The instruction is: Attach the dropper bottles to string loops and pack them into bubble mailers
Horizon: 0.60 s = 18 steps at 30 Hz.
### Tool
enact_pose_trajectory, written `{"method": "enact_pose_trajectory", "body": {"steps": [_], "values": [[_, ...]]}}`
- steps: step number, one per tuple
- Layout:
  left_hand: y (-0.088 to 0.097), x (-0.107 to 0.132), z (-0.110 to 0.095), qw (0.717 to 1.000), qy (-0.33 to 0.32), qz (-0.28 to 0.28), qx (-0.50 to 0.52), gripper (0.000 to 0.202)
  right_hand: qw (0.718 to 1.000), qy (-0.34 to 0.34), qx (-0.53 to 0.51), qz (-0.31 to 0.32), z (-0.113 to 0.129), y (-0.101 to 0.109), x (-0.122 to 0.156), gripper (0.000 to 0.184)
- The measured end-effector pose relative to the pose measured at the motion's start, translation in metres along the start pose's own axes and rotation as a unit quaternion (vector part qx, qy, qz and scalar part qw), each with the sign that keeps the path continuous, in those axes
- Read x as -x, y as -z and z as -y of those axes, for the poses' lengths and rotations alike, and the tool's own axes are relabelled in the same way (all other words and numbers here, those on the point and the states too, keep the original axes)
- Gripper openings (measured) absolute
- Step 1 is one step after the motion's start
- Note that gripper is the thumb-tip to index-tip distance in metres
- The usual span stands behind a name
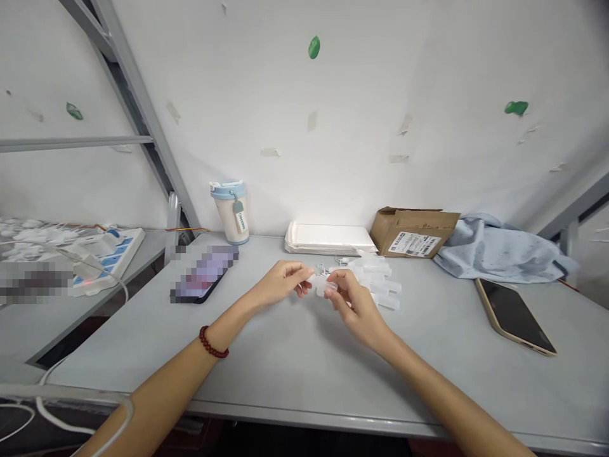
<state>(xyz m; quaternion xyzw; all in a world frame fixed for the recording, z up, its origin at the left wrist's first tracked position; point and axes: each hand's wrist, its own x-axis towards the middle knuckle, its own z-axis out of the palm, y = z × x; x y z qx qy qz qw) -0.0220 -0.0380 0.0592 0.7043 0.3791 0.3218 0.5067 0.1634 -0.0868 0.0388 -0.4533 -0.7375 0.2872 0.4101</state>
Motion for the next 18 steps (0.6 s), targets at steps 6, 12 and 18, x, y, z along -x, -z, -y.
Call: {"method": "enact_pose_trajectory", "body": {"steps": [6,12,18], "values": [[-0.001,0.000,0.003,0.999,0.006,0.008,-0.053,0.047,0.994,0.052,0.090,-0.026,-0.004,-0.002,0.001,0.018],[-0.007,0.000,0.007,0.999,0.001,-0.005,-0.032,0.045,0.998,0.004,0.061,-0.007,-0.002,0.004,-0.001,0.023],[-0.013,0.003,0.003,0.999,-0.003,-0.026,-0.032,0.043,0.989,-0.099,-0.110,0.001,0.000,0.008,-0.004,0.028]]}}
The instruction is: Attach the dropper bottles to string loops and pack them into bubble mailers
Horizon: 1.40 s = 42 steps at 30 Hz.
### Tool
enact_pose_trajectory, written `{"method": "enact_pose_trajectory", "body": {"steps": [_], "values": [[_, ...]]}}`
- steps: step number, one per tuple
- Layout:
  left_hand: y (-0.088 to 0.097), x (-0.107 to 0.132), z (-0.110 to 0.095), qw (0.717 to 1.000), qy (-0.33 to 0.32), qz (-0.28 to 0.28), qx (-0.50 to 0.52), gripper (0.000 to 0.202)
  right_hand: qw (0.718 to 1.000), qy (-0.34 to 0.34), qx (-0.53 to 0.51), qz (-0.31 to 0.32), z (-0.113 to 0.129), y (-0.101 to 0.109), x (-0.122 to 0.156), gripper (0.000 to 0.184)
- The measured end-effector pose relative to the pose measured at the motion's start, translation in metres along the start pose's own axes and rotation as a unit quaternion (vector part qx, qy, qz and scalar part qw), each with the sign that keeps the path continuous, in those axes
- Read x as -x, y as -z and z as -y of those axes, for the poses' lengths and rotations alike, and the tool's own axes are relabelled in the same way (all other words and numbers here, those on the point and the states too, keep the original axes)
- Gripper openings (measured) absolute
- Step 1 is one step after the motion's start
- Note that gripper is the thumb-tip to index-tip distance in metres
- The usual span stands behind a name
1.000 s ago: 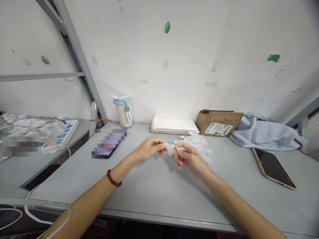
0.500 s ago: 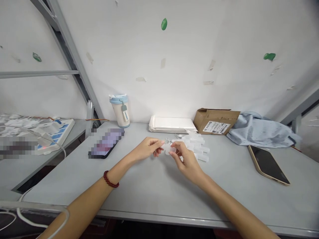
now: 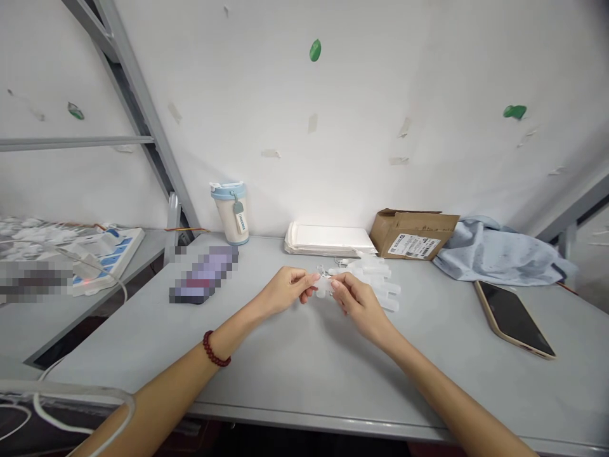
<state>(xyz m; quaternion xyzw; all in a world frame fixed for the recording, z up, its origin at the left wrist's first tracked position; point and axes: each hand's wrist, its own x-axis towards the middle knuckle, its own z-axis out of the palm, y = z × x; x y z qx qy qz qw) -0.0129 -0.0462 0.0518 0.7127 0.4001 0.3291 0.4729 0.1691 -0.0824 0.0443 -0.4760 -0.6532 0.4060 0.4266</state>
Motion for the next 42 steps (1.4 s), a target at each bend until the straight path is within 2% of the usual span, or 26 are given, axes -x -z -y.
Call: {"method": "enact_pose_trajectory", "body": {"steps": [7,15,21,26,29,34,38,42], "values": [[-0.003,0.003,-0.003,1.000,-0.015,-0.012,-0.019,0.038,0.989,-0.081,-0.114,0.043,0.006,0.003,-0.004,0.039],[-0.006,0.004,-0.004,0.993,-0.048,-0.035,-0.103,0.035,0.962,-0.160,-0.208,0.070,0.007,0.005,-0.004,0.048],[-0.006,0.003,-0.002,0.980,-0.093,-0.038,-0.172,0.033,0.950,-0.196,-0.227,0.085,0.006,0.006,-0.005,0.050],[-0.006,0.001,-0.001,0.977,-0.107,-0.026,-0.185,0.033,0.955,-0.200,-0.197,0.102,0.005,0.008,-0.007,0.051],[-0.002,0.000,-0.002,0.980,-0.107,-0.023,-0.166,0.029,0.970,-0.174,-0.152,0.078,0.003,0.006,-0.006,0.049],[0.015,-0.004,-0.004,0.990,-0.058,-0.073,-0.108,0.034,0.996,-0.055,-0.046,-0.060,0.003,0.003,-0.003,0.035],[0.027,-0.009,0.000,0.994,-0.002,-0.093,-0.052,0.043,0.979,0.068,0.131,-0.142,0.003,0.007,-0.002,0.032],[0.026,-0.012,0.011,0.997,0.039,-0.065,-0.035,0.043,0.970,0.091,0.171,-0.150,-0.002,0.009,-0.005,0.028]]}}
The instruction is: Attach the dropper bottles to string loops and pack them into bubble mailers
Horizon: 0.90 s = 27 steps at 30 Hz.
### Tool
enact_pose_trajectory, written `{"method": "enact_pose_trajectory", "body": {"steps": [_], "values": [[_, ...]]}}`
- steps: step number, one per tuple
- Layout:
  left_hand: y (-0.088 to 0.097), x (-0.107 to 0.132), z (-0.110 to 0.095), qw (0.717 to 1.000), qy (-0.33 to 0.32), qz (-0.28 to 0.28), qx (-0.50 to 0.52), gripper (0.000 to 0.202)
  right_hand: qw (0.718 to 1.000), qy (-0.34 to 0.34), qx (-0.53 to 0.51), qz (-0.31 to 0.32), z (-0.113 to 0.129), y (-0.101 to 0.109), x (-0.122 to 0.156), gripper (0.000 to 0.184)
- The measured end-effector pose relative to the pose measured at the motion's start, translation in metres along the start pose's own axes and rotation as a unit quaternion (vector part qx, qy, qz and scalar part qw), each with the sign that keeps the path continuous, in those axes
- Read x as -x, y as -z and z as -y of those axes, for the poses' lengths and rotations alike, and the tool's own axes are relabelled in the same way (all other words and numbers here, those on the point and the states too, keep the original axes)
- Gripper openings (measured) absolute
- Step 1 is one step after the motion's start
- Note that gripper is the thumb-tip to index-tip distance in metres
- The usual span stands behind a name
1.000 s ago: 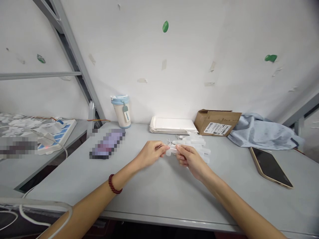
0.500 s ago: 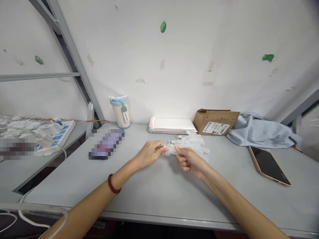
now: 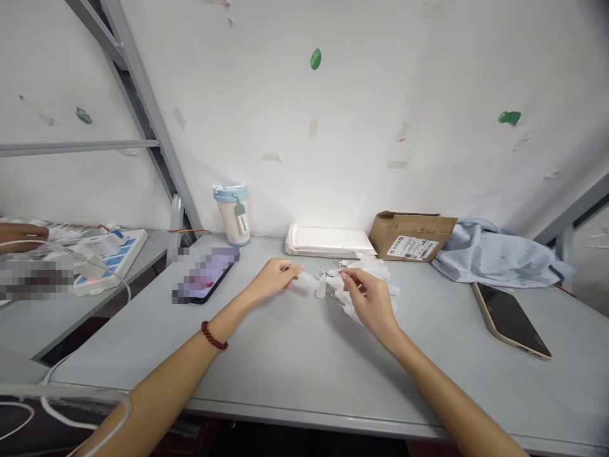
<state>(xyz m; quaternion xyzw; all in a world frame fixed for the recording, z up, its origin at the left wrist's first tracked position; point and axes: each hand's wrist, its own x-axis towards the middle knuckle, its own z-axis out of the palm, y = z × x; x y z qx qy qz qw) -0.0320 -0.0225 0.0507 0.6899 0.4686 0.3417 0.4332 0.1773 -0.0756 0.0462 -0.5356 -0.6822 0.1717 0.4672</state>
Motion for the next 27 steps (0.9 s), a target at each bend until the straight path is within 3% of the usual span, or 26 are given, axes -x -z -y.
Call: {"method": "enact_pose_trajectory", "body": {"steps": [5,8,17,27], "values": [[-0.009,-0.006,0.016,0.999,0.034,0.019,0.026,0.037,0.999,0.026,0.038,-0.005,-0.006,-0.001,-0.003,0.023],[-0.011,-0.009,0.020,0.998,0.046,0.019,0.038,0.043,0.998,0.040,0.058,0.004,-0.009,-0.001,-0.004,0.020],[-0.012,-0.006,0.019,0.999,0.012,0.036,0.002,0.032,0.992,0.081,0.089,0.030,-0.018,-0.006,-0.002,0.017],[-0.013,-0.003,0.011,0.999,0.017,-0.004,-0.036,0.030,0.985,0.137,0.103,0.034,-0.020,-0.008,-0.001,0.017]]}}
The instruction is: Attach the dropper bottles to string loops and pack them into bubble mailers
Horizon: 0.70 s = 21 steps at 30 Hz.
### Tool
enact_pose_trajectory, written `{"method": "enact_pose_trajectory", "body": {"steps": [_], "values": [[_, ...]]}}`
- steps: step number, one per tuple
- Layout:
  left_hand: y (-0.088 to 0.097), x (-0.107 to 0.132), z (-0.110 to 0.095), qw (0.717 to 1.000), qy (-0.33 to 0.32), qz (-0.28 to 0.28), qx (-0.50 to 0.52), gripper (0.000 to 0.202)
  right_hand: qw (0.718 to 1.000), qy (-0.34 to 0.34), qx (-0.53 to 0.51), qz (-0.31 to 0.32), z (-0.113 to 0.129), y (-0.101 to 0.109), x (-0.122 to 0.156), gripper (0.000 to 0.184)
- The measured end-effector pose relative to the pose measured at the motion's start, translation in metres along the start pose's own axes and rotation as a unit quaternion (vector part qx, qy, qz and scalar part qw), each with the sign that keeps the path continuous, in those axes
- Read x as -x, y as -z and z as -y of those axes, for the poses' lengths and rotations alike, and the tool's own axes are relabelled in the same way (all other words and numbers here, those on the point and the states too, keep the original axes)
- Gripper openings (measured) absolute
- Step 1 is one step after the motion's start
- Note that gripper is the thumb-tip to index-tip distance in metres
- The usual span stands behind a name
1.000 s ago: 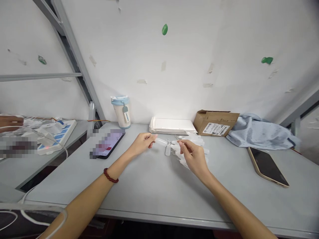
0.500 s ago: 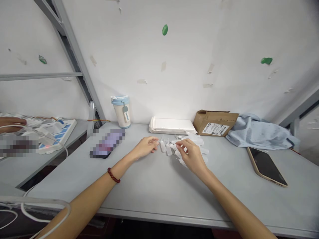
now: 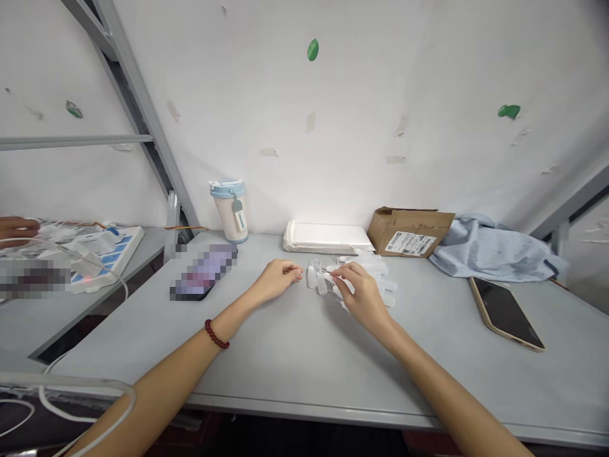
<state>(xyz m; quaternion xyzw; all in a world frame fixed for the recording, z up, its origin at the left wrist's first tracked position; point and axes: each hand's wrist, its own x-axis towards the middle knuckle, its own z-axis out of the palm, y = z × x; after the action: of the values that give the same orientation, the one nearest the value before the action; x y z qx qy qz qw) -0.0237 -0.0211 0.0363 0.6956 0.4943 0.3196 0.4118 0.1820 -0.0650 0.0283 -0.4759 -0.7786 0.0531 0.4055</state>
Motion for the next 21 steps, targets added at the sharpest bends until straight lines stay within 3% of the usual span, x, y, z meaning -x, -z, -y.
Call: {"method": "enact_pose_trajectory", "body": {"steps": [8,21], "values": [[-0.0007,0.0002,0.0009,1.000,-0.015,-0.007,-0.018,0.029,0.996,0.053,0.056,0.052,0.0037,-0.0104,0.0059,0.020],[-0.0011,0.0018,-0.0023,0.997,-0.025,-0.021,-0.065,0.029,0.990,0.074,0.112,0.046,-0.0047,-0.0095,0.0047,0.021]]}}
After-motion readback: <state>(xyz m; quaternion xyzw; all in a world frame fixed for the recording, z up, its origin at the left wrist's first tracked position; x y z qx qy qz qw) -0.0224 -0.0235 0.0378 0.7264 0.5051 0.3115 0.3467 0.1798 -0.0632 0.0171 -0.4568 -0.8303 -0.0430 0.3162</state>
